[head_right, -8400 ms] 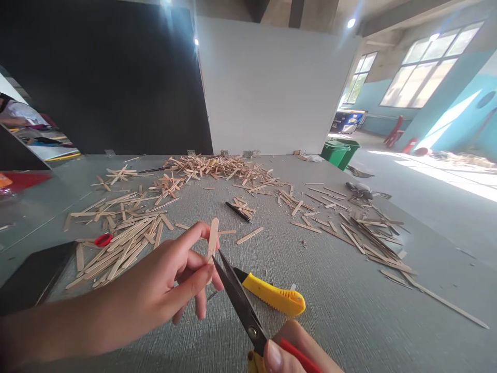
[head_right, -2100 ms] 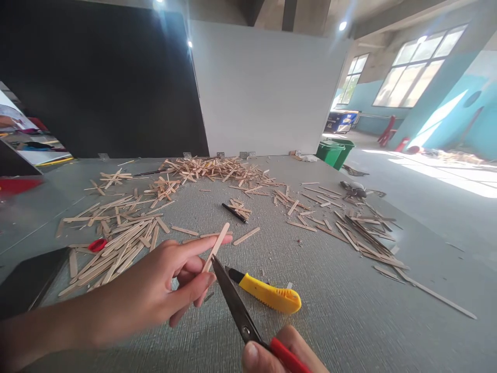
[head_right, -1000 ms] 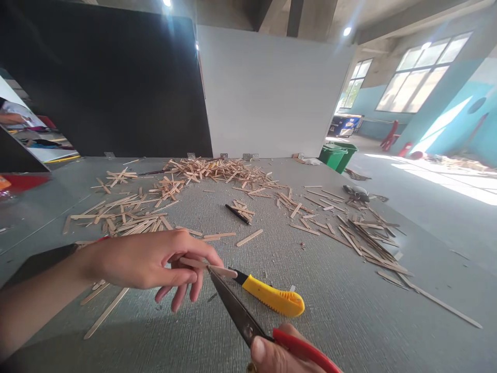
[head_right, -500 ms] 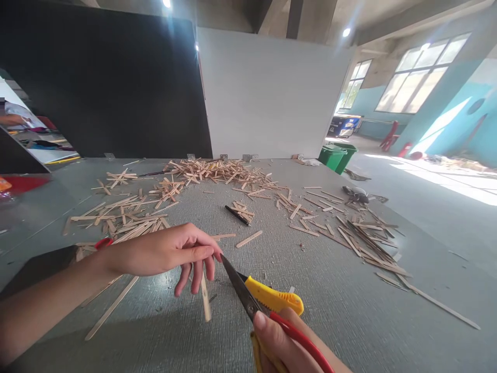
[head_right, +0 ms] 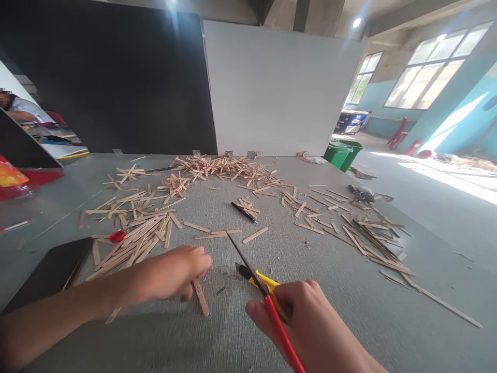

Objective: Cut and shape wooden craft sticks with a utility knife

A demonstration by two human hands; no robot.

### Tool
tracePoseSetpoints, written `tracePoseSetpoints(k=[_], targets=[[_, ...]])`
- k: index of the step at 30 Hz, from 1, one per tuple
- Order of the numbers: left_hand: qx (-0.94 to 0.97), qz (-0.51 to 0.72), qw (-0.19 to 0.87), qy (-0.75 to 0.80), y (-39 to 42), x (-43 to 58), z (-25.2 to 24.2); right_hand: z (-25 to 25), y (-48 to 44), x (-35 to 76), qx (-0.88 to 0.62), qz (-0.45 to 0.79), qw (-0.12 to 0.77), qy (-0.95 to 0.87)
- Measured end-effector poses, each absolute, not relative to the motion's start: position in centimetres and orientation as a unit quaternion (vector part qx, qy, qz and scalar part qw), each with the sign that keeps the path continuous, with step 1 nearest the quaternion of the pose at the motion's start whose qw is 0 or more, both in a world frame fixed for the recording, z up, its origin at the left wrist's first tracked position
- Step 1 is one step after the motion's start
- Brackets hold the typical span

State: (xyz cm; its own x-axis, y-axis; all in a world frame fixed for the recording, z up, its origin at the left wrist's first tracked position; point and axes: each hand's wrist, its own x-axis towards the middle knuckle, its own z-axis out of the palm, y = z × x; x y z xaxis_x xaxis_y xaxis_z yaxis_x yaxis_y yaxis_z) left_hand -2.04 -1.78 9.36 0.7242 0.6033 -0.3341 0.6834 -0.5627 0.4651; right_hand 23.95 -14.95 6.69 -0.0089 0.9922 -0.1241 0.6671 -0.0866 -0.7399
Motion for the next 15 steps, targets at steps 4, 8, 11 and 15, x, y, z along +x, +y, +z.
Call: tracePoseSetpoints(k=[4, 8, 11, 15], targets=[[0.894, -0.105, 0.238, 0.364, -1.5, -1.9, 9.8, 7.8, -14.5, 23.1, -0.653, 0.228, 0.236, -0.682], [0.903, -0.135, 0.238, 0.331, -1.3, -1.6, 10.0, 8.2, -14.3, 22.4, -0.664, 0.185, 0.268, -0.673], [0.906, -0.131, 0.244, 0.321, -1.4, -1.6, 9.6, 7.5, -14.6, 22.5, -0.653, 0.198, 0.3, -0.666], [0.907, -0.072, 0.252, 0.329, -1.5, -1.8, 8.8, 6.5, -15.1, 22.8, -0.638, 0.251, 0.314, -0.657]])
